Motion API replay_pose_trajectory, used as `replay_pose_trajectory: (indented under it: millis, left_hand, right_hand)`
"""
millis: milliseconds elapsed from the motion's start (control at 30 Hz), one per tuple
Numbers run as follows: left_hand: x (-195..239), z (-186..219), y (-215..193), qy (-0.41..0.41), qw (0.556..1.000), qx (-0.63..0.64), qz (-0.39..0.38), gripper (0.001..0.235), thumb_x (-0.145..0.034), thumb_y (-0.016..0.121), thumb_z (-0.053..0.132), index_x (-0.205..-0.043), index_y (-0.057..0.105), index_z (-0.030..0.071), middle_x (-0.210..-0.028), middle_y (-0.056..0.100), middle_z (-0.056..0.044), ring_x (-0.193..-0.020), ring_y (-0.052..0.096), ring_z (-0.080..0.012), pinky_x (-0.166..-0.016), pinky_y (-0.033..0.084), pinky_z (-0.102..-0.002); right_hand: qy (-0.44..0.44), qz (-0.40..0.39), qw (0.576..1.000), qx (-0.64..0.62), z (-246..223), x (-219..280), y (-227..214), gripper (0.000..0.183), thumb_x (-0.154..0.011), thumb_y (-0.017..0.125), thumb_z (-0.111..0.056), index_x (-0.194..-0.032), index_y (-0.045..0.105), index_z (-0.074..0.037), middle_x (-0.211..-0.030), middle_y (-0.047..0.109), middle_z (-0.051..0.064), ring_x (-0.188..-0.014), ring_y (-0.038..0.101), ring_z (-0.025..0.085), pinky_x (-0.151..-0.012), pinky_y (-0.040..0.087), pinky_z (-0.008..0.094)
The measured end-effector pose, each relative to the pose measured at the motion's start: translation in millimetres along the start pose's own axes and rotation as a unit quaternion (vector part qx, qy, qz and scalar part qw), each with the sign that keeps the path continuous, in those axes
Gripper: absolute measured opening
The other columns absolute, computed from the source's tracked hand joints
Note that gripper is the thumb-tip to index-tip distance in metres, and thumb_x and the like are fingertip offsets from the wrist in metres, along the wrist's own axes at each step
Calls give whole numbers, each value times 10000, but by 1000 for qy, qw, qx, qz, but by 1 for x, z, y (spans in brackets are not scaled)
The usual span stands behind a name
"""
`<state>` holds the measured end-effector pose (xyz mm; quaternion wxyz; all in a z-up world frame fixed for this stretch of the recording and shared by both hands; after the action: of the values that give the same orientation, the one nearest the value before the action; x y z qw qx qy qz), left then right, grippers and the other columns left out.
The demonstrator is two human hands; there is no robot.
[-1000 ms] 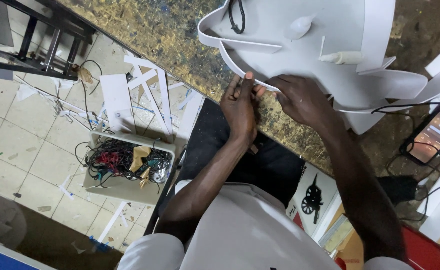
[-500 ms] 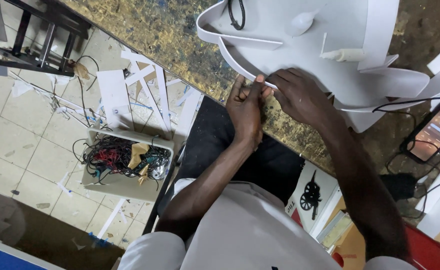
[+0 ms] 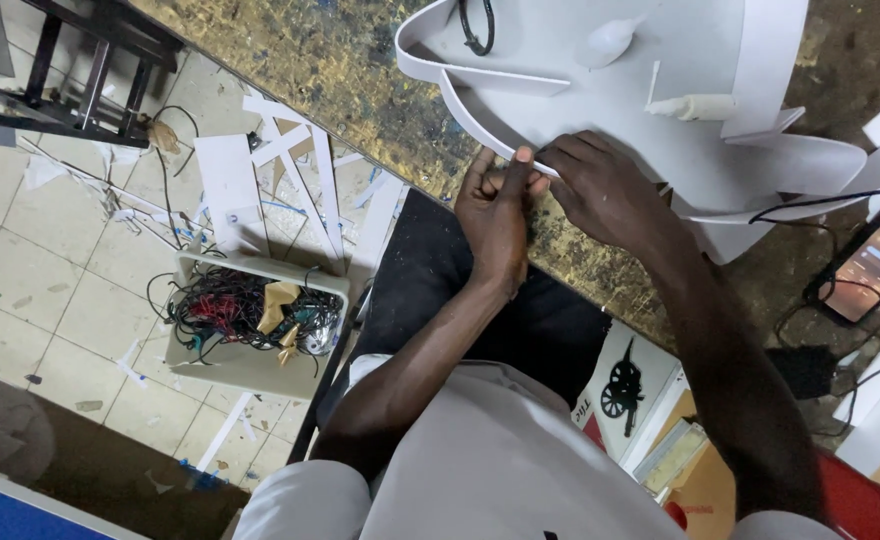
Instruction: Applying glue to the edge of a white foam cutout and attaching a thin foam border strip along its perimeter.
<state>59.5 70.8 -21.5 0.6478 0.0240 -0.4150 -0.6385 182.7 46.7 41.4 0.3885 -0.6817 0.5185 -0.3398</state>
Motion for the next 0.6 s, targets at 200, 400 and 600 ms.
replay_pose_trajectory:
  millis: [200, 400, 600]
  left_hand:
    - [-2, 7, -2, 5, 1000, -17, -12, 869, -1033, 868, 161, -1620, 376, -251, -847, 738, -169, -884, 828, -282, -941, 762, -446]
    - [3, 13, 2, 8, 999, -39, -18, 847, -1055, 847, 183, -1627, 385, -237, -866, 748, -182, -902, 821, -276, -968, 753, -444]
    - [-4, 1, -3, -12, 1000, -15, -3, 803, -1034, 865, 156, -1597, 437, -226, -805, 700, -145, -767, 802, -233, -835, 787, -426]
  right_hand:
    - [-12, 8, 999, 36, 6, 0, 4, 247, -1163, 625, -121, -1359, 713, 1, -1301, 695, 180, -1321, 664, 452, -1092, 540, 563]
    - [-14, 18, 1000, 18, 2, 0, 0, 251, -1185, 604, -119, -1364, 717, 16, -1292, 698, 196, -1316, 663, 462, -1082, 544, 565]
    - [8, 22, 999, 48, -5, -3, -4, 244, -1116, 697, -112, -1337, 735, -14, -1262, 714, 163, -1297, 687, 441, -1067, 563, 546]
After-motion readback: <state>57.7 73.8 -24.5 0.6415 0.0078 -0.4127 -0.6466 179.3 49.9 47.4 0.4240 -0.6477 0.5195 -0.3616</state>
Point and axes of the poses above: each hand's wrist, its own x-axis away from the middle knuckle, its own y-axis out of the palm, z = x × y, the point moved 10 cm from there along -x, towards the middle knuckle
